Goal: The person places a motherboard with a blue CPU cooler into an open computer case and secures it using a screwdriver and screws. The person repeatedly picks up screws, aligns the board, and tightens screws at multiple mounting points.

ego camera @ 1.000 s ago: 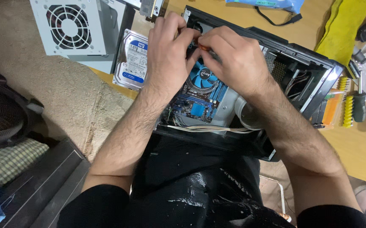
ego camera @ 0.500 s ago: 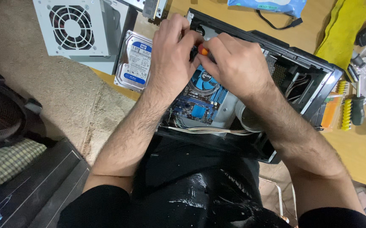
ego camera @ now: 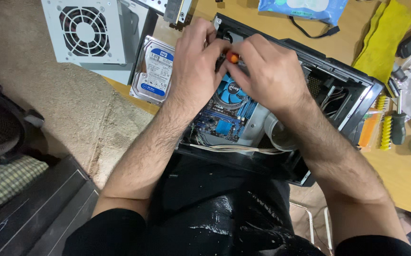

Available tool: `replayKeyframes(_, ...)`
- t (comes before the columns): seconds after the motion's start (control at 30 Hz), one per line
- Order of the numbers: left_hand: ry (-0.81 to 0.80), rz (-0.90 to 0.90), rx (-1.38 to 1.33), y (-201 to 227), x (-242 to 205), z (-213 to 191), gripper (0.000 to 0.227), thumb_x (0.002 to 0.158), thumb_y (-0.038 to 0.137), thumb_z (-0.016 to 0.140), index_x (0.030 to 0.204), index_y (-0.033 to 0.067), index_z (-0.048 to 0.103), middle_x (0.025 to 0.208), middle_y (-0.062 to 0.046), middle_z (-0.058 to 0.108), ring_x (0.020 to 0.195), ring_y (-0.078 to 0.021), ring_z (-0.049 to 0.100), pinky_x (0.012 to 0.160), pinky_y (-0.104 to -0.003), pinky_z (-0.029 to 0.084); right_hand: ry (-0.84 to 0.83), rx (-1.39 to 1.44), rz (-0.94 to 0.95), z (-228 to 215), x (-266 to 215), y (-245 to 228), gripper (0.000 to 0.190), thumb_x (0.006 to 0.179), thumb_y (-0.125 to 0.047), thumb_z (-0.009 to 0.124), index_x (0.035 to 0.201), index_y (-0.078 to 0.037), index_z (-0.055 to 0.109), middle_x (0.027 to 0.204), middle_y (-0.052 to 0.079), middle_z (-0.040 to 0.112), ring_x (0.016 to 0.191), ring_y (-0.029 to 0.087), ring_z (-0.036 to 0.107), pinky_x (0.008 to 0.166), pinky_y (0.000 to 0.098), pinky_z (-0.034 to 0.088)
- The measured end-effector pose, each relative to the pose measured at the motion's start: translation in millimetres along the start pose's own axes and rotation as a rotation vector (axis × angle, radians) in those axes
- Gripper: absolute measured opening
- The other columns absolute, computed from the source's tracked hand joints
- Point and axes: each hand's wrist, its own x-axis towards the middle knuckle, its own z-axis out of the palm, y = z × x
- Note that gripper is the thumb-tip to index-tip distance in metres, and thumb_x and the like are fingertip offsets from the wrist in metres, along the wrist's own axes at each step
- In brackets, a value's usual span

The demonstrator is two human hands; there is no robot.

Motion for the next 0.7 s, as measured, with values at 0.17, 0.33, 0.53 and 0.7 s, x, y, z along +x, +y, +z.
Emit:
replayKeyframes(0.17, -0.006, 0.027, -0.061, 2, 3, -5, 0.011, 0.109, 0.015, 0.086, 0.114, 0.0058, 0.082, 0.116, -0.01, 0.044, 0.104, -0.0331, 0.051, 0.083, -0.05, 0.046, 0.047, 0.033, -0.086, 1, 0, 0, 0.003, 0.127, -0.009, 0.085, 0.129, -0.007, 0.084, 0.13, 0.008, 0.078, 0.096, 0.022, 0.081, 0.071, 0.0312, 0.067)
replayKeyframes(0.33, 0.028, 0.027, -0.051, 1, 3, -5, 0.031, 0.097, 0.005, 0.101, 0.12, 0.0019, 0.08, 0.124, -0.015, 0.052, 0.11, -0.0357, 0.061, 0.086, -0.051, 0.055, -0.021, -0.086, 0.068, 14, -9, 3, 0.035, 0.129, -0.038, 0.098, 0.123, -0.012, 0.074, 0.111, 0.003, 0.069, 0.082, 0.021, 0.068, 0.057, 0.0373, 0.055)
replayKeyframes(0.53, -0.025, 0.02, -0.022, 3, 4, -7, 0.024, 0.104, 0.016, 0.093, 0.123, 0.0049, 0.083, 0.12, -0.012, 0.046, 0.109, -0.0334, 0.053, 0.084, -0.05, 0.051, 0.032, 0.016, -0.055, 1, -1, 2, 0.007, 0.13, -0.012, 0.085, 0.135, -0.008, 0.084, 0.125, 0.006, 0.074, 0.092, 0.02, 0.076, 0.071, 0.0317, 0.064)
replayKeyframes(0.7, 0.016, 0.013, 0.013, 4, 4, -3, 0.043, 0.089, 0.006, 0.109, 0.121, 0.002, 0.081, 0.122, -0.013, 0.053, 0.11, -0.0327, 0.061, 0.086, -0.049, 0.058, -0.033, -0.035, 0.06, 12, -8, 3, 0.033, 0.13, -0.035, 0.096, 0.127, -0.01, 0.076, 0.11, 0.005, 0.071, 0.085, 0.021, 0.07, 0.059, 0.0377, 0.059)
